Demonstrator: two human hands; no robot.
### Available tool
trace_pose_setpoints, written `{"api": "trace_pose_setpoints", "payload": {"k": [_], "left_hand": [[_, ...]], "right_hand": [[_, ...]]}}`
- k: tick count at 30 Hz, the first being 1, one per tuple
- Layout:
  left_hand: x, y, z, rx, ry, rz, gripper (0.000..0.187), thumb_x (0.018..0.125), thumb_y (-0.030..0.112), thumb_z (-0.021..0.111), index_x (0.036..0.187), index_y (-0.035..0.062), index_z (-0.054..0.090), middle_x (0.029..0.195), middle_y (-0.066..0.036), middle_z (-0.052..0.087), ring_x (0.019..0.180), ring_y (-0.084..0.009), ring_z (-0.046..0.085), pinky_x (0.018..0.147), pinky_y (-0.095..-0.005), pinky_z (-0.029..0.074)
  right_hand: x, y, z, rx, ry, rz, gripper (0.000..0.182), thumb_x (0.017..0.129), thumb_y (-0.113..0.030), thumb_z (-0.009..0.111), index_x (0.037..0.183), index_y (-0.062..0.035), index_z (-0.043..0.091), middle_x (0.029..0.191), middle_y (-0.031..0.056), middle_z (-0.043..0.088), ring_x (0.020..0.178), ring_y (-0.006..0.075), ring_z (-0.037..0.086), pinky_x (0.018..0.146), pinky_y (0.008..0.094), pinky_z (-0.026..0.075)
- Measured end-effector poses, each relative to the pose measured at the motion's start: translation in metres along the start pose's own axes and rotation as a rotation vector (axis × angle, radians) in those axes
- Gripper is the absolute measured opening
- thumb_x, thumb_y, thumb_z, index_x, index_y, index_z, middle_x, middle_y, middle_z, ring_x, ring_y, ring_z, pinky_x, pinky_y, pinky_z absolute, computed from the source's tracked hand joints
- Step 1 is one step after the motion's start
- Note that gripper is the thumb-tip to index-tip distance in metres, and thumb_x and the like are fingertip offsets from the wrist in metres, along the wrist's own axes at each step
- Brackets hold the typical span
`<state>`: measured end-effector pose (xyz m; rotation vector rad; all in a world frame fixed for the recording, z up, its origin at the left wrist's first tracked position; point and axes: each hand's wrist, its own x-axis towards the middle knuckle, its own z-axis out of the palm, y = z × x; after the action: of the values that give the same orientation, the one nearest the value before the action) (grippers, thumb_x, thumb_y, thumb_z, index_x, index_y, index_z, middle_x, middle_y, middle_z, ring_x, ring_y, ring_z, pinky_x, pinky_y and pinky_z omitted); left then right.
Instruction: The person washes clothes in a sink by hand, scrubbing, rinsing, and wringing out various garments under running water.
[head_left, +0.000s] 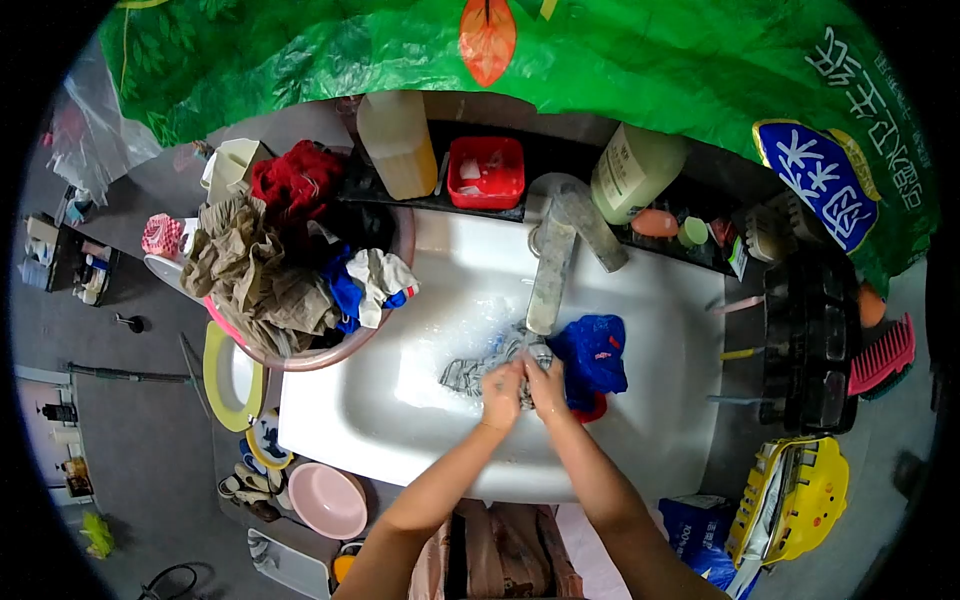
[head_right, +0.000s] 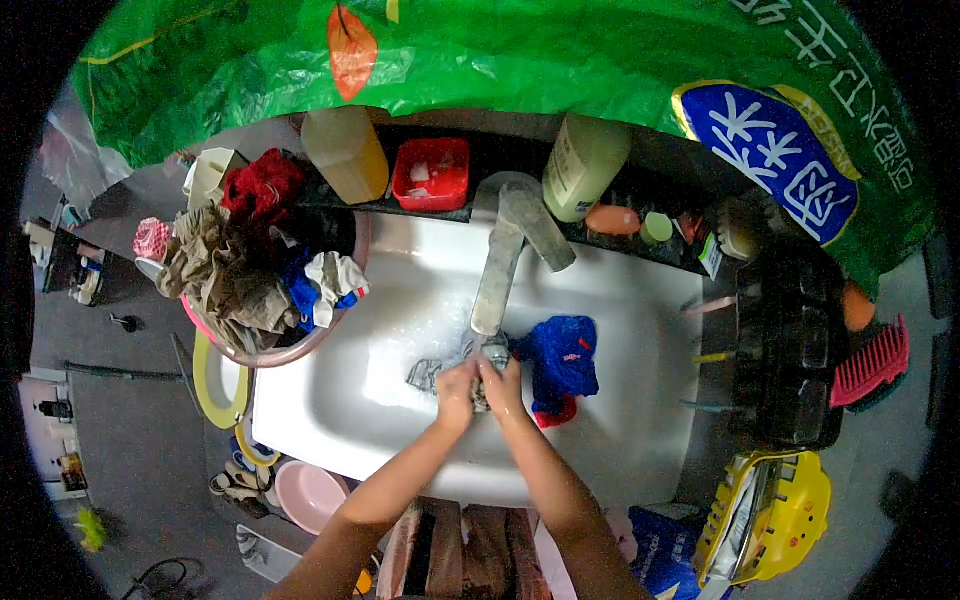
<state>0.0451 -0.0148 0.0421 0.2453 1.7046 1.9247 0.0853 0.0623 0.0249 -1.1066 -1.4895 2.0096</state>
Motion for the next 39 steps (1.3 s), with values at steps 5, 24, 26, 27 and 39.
{"api": "trace_pose_setpoints", "payload": {"k": [5, 24, 26, 27, 39], "left_hand": [[0.031, -0.015, -0.036, -0.438, -0.268, -0.758, 0.039, 0.082, 0.041, 0.048, 0.097, 0.0064, 0.054, 0.080, -0.005, 0.059, 0.062, -0.0162, 0.056, 0.056, -0.0258, 0.046], [0.016, 0.012, -0.018, 0.703, 0.095, 0.398, 0.023, 0.071, 0.014, 0.056, 0.091, 0.0019, 0.054, 0.079, -0.019, 0.057, 0.073, -0.0343, 0.057, 0.066, -0.0355, 0.045], [0.023, 0.010, -0.038, 0.620, 0.173, 0.373, 0.021, 0.072, 0.013, 0.055, 0.090, 0.0006, 0.054, 0.080, -0.017, 0.057, 0.074, -0.0310, 0.057, 0.068, -0.0344, 0.045], [0.022, 0.007, -0.049, 0.548, 0.213, 0.399, 0.020, 0.073, 0.012, 0.054, 0.089, 0.0001, 0.054, 0.080, -0.017, 0.057, 0.075, -0.0306, 0.057, 0.069, -0.0346, 0.044], [0.017, 0.040, -0.110, 0.772, 0.457, 0.424, 0.016, 0.070, 0.009, 0.056, 0.085, 0.0029, 0.053, 0.078, -0.013, 0.055, 0.071, -0.0280, 0.054, 0.065, -0.0334, 0.044]], "right_hand": [[-0.030, -0.040, -0.006, -0.890, -0.131, -0.549, 0.033, 0.067, -0.029, 0.069, 0.086, -0.0044, 0.058, 0.081, 0.0099, 0.057, 0.073, 0.0292, 0.053, 0.066, 0.0347, 0.044], [-0.012, 0.016, -0.010, 0.572, -0.082, 0.465, 0.026, 0.087, -0.011, 0.039, 0.108, -0.0015, 0.050, 0.106, 0.0097, 0.055, 0.097, 0.0232, 0.053, 0.085, 0.0365, 0.042], [-0.002, -0.003, -0.007, 0.169, -0.173, 0.297, 0.027, 0.087, -0.015, 0.041, 0.109, -0.0037, 0.051, 0.105, 0.0126, 0.055, 0.096, 0.0243, 0.053, 0.083, 0.0367, 0.043], [0.008, -0.010, -0.010, -0.159, -0.186, 0.153, 0.028, 0.087, -0.017, 0.042, 0.110, -0.0044, 0.050, 0.105, 0.0133, 0.055, 0.096, 0.0257, 0.054, 0.082, 0.0374, 0.043], [0.008, 0.012, -0.090, -1.454, -0.467, -0.289, 0.026, 0.068, -0.030, 0.058, 0.082, -0.0091, 0.065, 0.078, 0.0098, 0.062, 0.082, 0.0283, 0.056, 0.086, 0.0358, 0.037]]}}
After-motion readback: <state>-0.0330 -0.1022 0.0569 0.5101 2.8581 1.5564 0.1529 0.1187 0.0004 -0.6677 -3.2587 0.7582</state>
